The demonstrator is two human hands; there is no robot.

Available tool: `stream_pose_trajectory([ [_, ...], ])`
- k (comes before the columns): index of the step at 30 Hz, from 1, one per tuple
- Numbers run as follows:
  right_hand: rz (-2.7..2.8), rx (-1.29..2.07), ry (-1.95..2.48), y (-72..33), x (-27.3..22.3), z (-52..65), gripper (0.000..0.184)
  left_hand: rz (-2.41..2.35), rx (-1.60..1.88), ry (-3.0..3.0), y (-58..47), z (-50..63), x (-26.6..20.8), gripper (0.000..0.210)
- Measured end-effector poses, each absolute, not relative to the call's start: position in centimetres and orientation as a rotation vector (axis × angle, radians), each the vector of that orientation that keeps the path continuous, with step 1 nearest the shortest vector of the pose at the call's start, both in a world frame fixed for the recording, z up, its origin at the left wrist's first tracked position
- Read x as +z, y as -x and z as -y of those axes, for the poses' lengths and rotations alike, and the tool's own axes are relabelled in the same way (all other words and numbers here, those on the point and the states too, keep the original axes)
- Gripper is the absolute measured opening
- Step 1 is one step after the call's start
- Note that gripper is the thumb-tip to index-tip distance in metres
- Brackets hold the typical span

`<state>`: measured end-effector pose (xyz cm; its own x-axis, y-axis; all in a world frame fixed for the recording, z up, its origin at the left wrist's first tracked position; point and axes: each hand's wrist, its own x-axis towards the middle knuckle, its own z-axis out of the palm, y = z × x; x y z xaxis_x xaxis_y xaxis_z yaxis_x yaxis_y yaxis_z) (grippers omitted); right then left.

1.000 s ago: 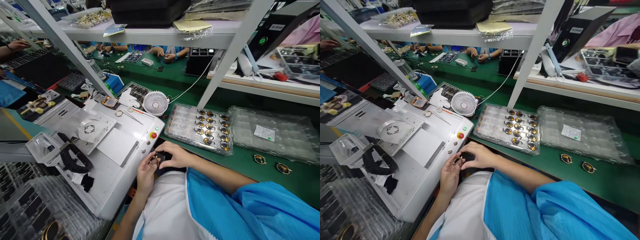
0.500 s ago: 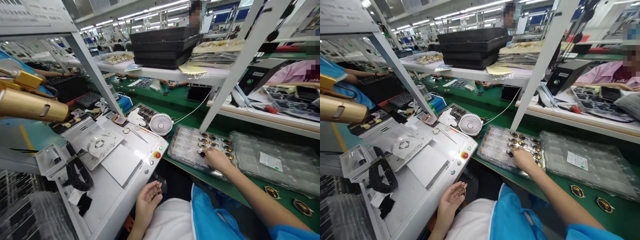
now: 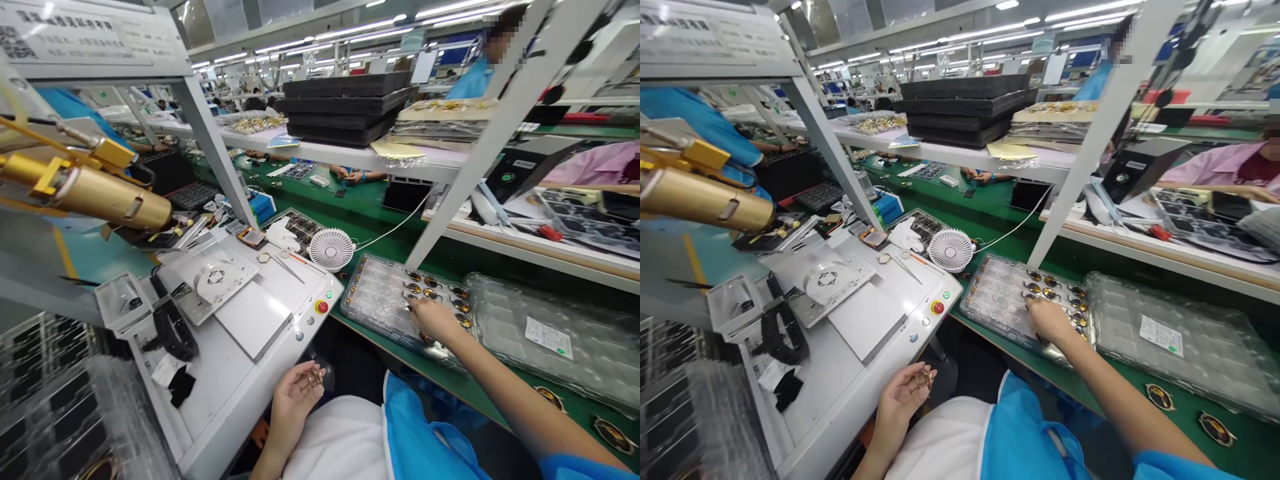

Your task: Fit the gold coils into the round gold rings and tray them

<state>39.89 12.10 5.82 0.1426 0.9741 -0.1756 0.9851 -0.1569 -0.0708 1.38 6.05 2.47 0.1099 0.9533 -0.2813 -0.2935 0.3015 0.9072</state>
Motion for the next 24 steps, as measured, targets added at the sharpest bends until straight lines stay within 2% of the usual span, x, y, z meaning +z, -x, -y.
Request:
stream_pose_trajectory([
  [2,-2.029,-0.314,-2.382,-39.1,5.9,-12.4,0.036,-1.037,1.045,-0.791,-1.0,-6.0,2.7,0.050],
  [4,-2.177,-0.595,-2.490,-36.8,6.1,-12.7,0.041,-1.003,1.036,-0.788,-0.8,-6.0,3.4,0.051],
  [6,-2.387,-1.269,-2.525,-33.0,6.4,-13.0,0.047,-0.942,1.038,-0.819,-0.8,-6.1,4.5,0.056],
  [8,-2.468,-2.118,-2.258,-28.4,7.2,-13.0,0.055,-0.834,1.031,-0.894,-0.8,-6.4,6.0,0.066],
  [9,-2.459,-2.412,-2.038,-26.2,7.7,-12.9,0.056,-0.774,1.033,-0.931,-0.7,-6.6,6.7,0.070],
  [11,-2.407,-2.744,-1.687,-22.5,8.9,-12.9,0.052,-0.688,1.028,-0.982,-0.4,-6.8,8.0,0.081],
  [13,-2.373,-2.843,-1.513,-20.2,9.8,-12.9,0.045,-0.675,1.038,-1.001,0.1,-6.9,8.9,0.087],
  [16,-2.411,-2.774,-1.484,-18.7,10.3,-13.1,0.035,-0.710,1.034,-0.993,1.1,-6.8,9.5,0.093],
  [24,-3.037,-2.145,-1.676,-18.6,9.9,-13.2,0.025,-0.775,1.016,-0.926,1.4,-6.6,9.0,0.094],
])
